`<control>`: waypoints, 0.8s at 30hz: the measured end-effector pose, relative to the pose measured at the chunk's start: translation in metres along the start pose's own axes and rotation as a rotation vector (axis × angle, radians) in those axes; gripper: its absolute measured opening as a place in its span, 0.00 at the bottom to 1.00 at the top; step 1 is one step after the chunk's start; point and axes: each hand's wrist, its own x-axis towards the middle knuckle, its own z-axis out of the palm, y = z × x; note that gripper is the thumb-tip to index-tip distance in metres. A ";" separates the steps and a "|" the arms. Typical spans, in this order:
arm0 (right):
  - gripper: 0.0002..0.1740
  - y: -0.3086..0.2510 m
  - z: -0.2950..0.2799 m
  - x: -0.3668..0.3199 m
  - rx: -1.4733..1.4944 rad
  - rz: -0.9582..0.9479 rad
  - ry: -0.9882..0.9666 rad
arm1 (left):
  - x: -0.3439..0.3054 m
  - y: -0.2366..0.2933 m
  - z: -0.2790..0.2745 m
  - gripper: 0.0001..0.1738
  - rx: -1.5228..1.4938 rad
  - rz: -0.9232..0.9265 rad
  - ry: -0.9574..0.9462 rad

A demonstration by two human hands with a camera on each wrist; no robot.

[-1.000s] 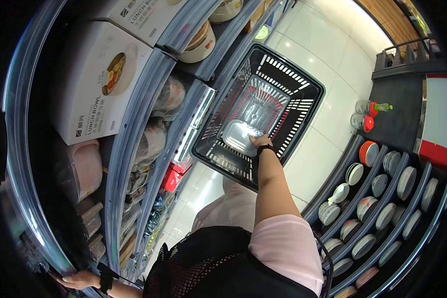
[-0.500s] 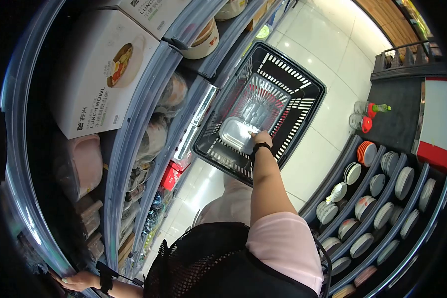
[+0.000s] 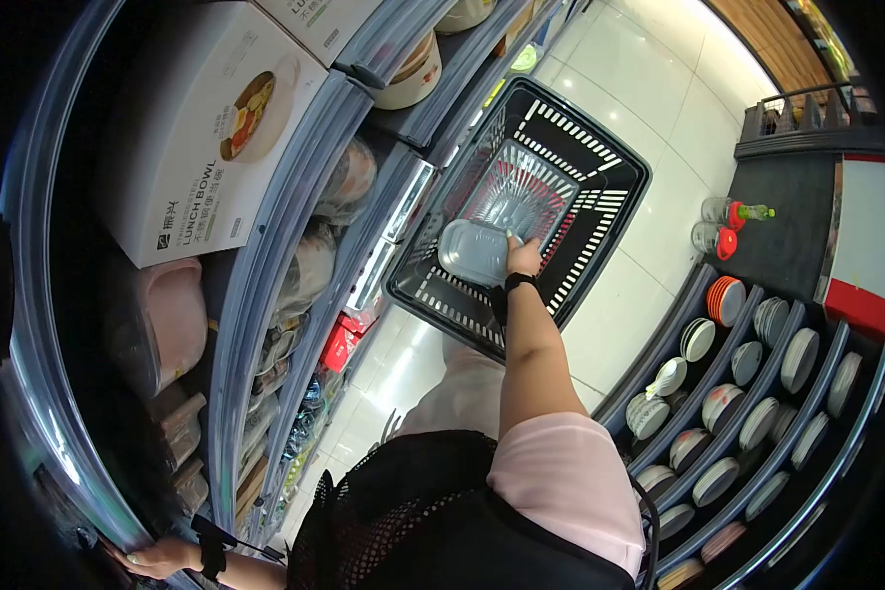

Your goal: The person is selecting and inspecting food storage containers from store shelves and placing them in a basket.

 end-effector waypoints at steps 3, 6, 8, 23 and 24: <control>0.45 -0.019 -0.003 -0.005 0.068 0.068 0.055 | -0.002 -0.003 0.003 0.31 -0.058 -0.040 0.001; 0.53 -0.044 -0.013 -0.011 -0.130 0.241 -0.046 | -0.005 -0.007 0.001 0.32 -0.068 -0.057 0.007; 0.54 -0.060 -0.025 -0.015 -0.217 0.239 -0.122 | -0.007 -0.013 0.002 0.30 -0.025 -0.016 0.021; 0.61 -0.097 -0.109 -0.051 -0.329 -0.072 -0.184 | 0.004 0.010 -0.003 0.33 0.031 -0.066 -0.034; 0.58 -0.084 -0.115 -0.034 -0.239 -0.123 -0.230 | -0.001 0.000 -0.001 0.32 0.050 -0.067 -0.028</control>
